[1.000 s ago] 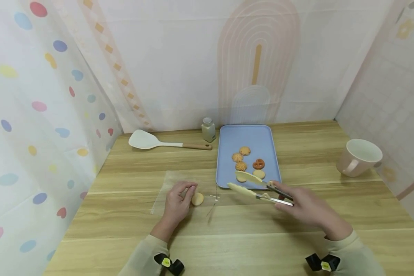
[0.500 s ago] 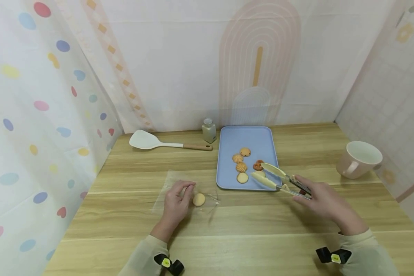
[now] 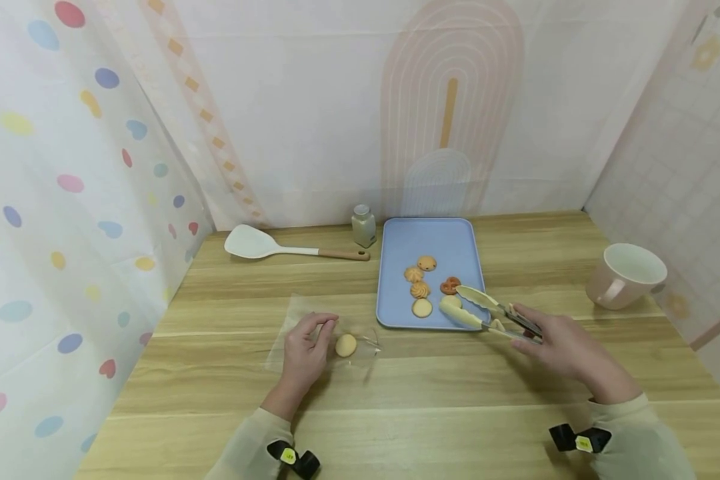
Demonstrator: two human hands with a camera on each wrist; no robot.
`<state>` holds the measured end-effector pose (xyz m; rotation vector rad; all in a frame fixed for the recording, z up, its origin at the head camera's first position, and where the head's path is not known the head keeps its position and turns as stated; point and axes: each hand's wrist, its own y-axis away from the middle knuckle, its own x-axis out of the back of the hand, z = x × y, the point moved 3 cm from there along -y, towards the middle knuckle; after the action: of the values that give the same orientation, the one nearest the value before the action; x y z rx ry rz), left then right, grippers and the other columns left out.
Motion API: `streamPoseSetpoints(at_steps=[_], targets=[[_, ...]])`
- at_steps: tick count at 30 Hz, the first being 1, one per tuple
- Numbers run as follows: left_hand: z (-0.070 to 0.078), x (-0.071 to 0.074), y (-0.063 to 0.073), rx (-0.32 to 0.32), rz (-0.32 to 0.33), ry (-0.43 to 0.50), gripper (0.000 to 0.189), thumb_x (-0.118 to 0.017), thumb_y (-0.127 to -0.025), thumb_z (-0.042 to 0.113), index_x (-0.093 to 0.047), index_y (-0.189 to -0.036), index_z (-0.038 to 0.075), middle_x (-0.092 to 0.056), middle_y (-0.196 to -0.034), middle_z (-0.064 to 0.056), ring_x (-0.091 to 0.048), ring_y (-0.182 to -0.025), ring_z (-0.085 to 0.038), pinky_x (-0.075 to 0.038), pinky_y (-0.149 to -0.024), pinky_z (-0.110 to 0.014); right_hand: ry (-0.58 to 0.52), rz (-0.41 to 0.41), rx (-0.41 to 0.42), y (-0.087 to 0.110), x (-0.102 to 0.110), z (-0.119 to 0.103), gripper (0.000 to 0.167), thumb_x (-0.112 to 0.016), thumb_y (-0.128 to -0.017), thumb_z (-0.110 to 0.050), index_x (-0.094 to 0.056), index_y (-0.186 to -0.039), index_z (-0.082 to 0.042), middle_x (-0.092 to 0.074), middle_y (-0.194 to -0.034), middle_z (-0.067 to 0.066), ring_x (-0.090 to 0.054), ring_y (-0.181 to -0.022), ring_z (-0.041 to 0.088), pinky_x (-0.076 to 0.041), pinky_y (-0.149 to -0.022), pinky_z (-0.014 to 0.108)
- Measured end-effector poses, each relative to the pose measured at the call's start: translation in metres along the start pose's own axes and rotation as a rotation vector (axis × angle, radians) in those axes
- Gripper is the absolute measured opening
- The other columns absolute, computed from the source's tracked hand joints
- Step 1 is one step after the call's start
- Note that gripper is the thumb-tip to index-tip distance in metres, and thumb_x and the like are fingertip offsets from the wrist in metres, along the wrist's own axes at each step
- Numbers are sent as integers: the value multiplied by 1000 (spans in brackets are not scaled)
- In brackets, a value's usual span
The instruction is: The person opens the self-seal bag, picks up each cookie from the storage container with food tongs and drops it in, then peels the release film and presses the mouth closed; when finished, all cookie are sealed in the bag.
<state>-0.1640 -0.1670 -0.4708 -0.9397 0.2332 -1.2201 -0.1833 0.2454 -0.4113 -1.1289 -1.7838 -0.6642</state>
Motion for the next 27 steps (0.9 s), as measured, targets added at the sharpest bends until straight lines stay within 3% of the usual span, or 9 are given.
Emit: streamPoseSetpoints(at_steps=[4, 11, 19, 23, 27], targets=[[1, 0, 0, -11, -20, -8, 8, -64, -90, 1, -71, -92, 2, -70, -88, -4, -65, -83, -19, -52, -78, -27, 23, -47, 20, -8, 10, -5, 67, -69, -89, -32, -44, -138, 6, -65, -103, 19, -52, -73, 18, -44, -64, 36], [2, -1, 0, -34, -23, -1, 12, -65, -88, -3, -73, -93, 5, -70, -88, -3, -65, -84, -20, -52, -78, -29, 125, -104, 55, -16, 28, -15, 65, -71, -87, -34, -51, -135, 4, -62, -117, 26, -62, -101, 37, -50, -79, 52], [5, -2, -3, -45, -40, -24, 9, -65, -89, 1, -73, -92, 5, -70, -87, -4, -64, -83, -19, -51, -78, -30, 133, -122, 16, -14, 27, -13, 65, -69, -87, -38, -51, -135, 3, -61, -116, 30, -60, -102, 45, -49, -80, 56], [3, -1, -2, -35, -43, -28, 9, -64, -90, 1, -73, -91, 4, -70, -86, -3, -64, -83, -18, -51, -77, -30, 132, -113, 22, -14, 23, -12, 64, -69, -88, -36, -51, -135, 3, -61, -116, 30, -61, -101, 42, -49, -79, 56], [2, -1, -1, -28, -51, -19, 8, -64, -90, 1, -72, -92, 2, -70, -87, -4, -64, -83, -19, -52, -77, -31, 119, -101, 24, -11, 20, -11, 63, -69, -88, -34, -50, -136, 2, -63, -116, 26, -62, -92, 29, -50, -76, 50]])
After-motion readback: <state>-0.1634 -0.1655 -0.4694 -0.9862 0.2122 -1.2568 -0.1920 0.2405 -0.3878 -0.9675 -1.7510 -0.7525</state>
